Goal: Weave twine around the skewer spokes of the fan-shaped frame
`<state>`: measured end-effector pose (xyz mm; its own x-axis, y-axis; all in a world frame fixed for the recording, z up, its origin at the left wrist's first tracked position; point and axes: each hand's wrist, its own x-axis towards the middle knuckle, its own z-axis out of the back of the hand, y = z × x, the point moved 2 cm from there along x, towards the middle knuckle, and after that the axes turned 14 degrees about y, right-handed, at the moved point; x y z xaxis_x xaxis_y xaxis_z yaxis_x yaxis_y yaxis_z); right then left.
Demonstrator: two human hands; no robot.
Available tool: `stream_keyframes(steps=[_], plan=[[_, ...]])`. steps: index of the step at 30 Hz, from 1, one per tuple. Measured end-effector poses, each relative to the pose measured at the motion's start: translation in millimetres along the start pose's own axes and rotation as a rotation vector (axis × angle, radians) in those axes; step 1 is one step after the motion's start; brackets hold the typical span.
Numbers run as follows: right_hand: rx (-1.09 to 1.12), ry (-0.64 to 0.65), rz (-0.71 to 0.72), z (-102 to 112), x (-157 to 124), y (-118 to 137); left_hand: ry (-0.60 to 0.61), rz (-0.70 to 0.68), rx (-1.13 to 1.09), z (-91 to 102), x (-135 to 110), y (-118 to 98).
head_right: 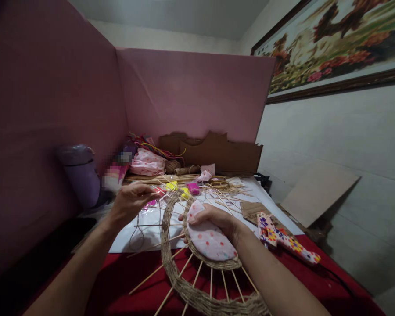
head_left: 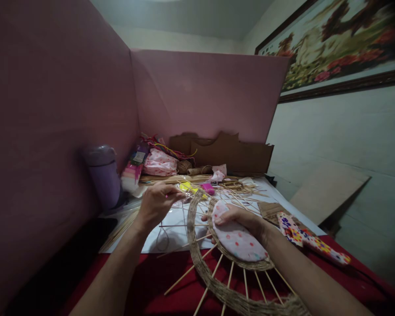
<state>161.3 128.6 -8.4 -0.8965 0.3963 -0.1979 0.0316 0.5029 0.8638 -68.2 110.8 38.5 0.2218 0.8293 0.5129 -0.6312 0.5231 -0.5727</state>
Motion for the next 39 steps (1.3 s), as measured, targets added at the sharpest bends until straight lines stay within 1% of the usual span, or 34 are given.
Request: stream_keyframes(steps=[2, 4, 6, 8, 9, 11, 15, 17, 19, 20, 22, 25, 27, 30, 32, 35, 39], plan=[[0.006, -0.016, -0.009, 0.4, -0.2, 0.1, 0.085, 0.099, -0.125, -2.1, 0.2, -1.5], [0.012, -0.017, -0.011, 0.6, -0.6, 0.3, 0.177, 0.190, -0.301, -3.2, 0.8, -2.6], [0.015, -0.021, -0.003, 0.9, -1.1, 0.5, 0.238, 0.207, -0.438, -3.0, 1.5, -3.4], [0.020, -0.016, 0.000, 1.1, -1.5, 0.6, 0.253, 0.171, -0.487, -2.4, 2.1, -2.6], [0.021, -0.010, 0.000, 1.3, -1.6, 0.5, 0.242, 0.149, -0.473, -2.0, 2.3, -1.4], [0.017, 0.000, -0.001, 1.6, -1.8, 0.1, 0.172, 0.088, -0.363, -0.4, 2.7, 1.8], [0.002, 0.007, -0.018, 1.4, -2.0, -1.9, -0.040, -0.081, 0.019, 7.2, 3.3, 5.2], [0.007, 0.034, -0.021, -0.5, -2.3, -2.7, -0.110, -0.096, 0.158, 12.7, 3.4, 6.8], [0.015, 0.085, -0.026, -4.0, -3.2, -3.0, -0.170, -0.084, 0.215, 18.6, 3.0, 9.2], [0.017, 0.106, -0.027, -6.0, -3.7, -2.9, -0.187, -0.081, 0.207, 21.2, 2.7, 10.7], [0.006, 0.119, -0.025, -9.7, -4.6, -2.8, -0.195, -0.077, 0.122, 24.9, 2.1, 13.8], [-0.027, 0.098, -0.017, -13.4, -4.0, -3.2, -0.184, -0.074, -0.016, 27.0, 1.2, 16.1], [-0.049, 0.088, -0.019, -14.6, -1.7, -4.4, -0.203, -0.065, -0.031, 27.2, 0.8, 15.2], [-0.078, 0.074, -0.004, -14.5, 2.5, -6.0, -0.229, 0.012, -0.065, 26.6, 1.0, 14.1], [-0.089, 0.067, 0.004, -13.7, 4.3, -6.7, -0.216, 0.079, -0.196, 25.4, 1.6, 14.5], [-0.087, 0.051, 0.026, -12.9, 4.6, -6.4, -0.196, 0.139, -0.450, 23.5, 2.7, 13.7], [-0.089, 0.070, 0.042, -14.3, 2.6, -4.8, -0.213, 0.190, -0.628, 22.4, 3.0, 10.8]])
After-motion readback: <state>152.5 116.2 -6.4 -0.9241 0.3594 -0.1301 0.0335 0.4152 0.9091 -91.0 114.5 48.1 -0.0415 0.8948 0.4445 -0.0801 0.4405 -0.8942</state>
